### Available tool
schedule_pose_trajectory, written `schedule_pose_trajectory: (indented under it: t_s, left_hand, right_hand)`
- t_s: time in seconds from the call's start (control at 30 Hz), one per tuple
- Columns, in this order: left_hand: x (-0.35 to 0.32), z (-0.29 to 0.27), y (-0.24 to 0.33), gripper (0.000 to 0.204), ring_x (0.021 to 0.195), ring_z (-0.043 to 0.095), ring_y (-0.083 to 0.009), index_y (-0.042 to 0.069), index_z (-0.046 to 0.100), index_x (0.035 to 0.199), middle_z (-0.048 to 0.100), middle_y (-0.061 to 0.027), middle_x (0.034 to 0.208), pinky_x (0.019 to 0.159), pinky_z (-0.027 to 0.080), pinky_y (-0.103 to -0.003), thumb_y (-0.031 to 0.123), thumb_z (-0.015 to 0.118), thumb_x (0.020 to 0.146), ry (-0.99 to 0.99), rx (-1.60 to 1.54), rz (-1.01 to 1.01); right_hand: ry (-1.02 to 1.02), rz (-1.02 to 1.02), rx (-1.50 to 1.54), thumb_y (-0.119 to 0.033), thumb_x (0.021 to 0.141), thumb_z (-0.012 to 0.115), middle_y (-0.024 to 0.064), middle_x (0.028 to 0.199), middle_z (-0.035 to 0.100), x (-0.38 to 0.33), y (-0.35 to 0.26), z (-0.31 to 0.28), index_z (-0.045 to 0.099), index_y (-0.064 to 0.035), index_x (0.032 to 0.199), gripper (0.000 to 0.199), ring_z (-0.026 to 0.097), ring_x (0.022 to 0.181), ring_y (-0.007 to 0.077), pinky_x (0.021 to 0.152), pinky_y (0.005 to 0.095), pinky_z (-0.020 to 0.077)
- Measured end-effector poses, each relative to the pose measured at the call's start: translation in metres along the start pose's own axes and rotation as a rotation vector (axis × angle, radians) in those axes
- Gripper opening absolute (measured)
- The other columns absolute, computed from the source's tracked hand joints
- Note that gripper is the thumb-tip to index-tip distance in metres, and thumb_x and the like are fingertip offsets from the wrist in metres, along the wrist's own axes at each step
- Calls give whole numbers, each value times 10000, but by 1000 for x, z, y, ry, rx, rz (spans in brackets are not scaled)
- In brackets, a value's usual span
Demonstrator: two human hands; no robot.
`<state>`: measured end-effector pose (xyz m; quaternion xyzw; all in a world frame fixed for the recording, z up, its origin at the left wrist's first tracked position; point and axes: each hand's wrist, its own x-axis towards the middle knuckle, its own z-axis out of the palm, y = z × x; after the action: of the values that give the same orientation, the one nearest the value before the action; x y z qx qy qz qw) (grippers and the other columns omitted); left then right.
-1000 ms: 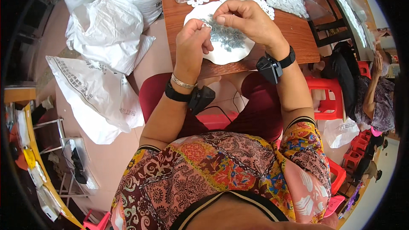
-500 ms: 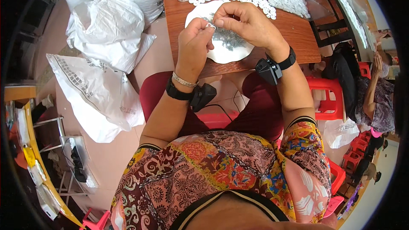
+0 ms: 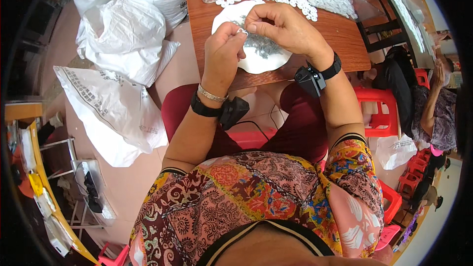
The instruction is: Assembling or sorting small white plastic components on a table in a workshop setting.
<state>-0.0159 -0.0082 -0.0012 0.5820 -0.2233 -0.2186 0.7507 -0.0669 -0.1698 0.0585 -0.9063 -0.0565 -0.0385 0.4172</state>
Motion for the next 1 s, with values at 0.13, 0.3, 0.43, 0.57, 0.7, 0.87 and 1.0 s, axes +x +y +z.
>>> schedule_pose_trajectory:
  t_s: [0.13,0.3,0.43,0.57,0.7,0.87,1.0]
  left_hand:
    - [0,-1,-3,157,535,463,-76,-6,563,833,511,-11,596,502,381,-232,149,536,840,4,6,1]
    - [-1,0,-2,156,534,459,-77,-7,569,826,508,-10,593,501,378,-233,144,530,837,-4,78,6]
    - [-4,0,-5,164,532,459,-80,-10,569,824,511,-10,591,503,376,-236,148,526,838,-11,117,-4]
    - [-5,6,-4,168,538,455,-73,-2,572,821,510,-7,588,500,362,-231,159,530,842,-32,56,23]
    - [-2,3,-3,155,541,452,-68,12,567,797,509,-5,582,498,344,-218,151,525,851,-11,-36,3]
    - [5,-4,-3,133,532,459,-77,20,540,782,509,-12,597,506,343,-202,129,514,854,30,-133,19]
    - [6,-6,0,121,529,468,-83,25,533,785,507,-14,605,498,345,-201,121,511,855,28,-154,17]
  right_hand:
    - [10,-52,-30,-155,881,599,2,679,535,1,1,3,581,-3,829,162,444,654,83,612,249,405]
    - [17,-84,-145,-143,863,603,38,641,534,1,-1,3,587,-12,823,138,458,601,115,566,276,402]
    - [-3,-70,-251,-164,857,611,68,630,545,0,-6,3,607,-21,826,146,472,578,147,548,293,403]
    - [-36,-66,-204,-200,862,623,53,651,578,-3,-4,-4,630,-16,833,187,488,590,125,547,288,410]
    - [178,17,88,-242,896,603,-26,714,597,1,28,-28,652,7,859,256,485,643,70,575,243,420]
    - [405,248,-488,-232,833,607,99,752,655,-9,111,-71,682,-48,894,209,596,693,214,650,332,475]
    - [336,275,-599,-215,787,609,134,819,673,-10,125,-68,700,-100,893,181,634,775,315,714,395,494]
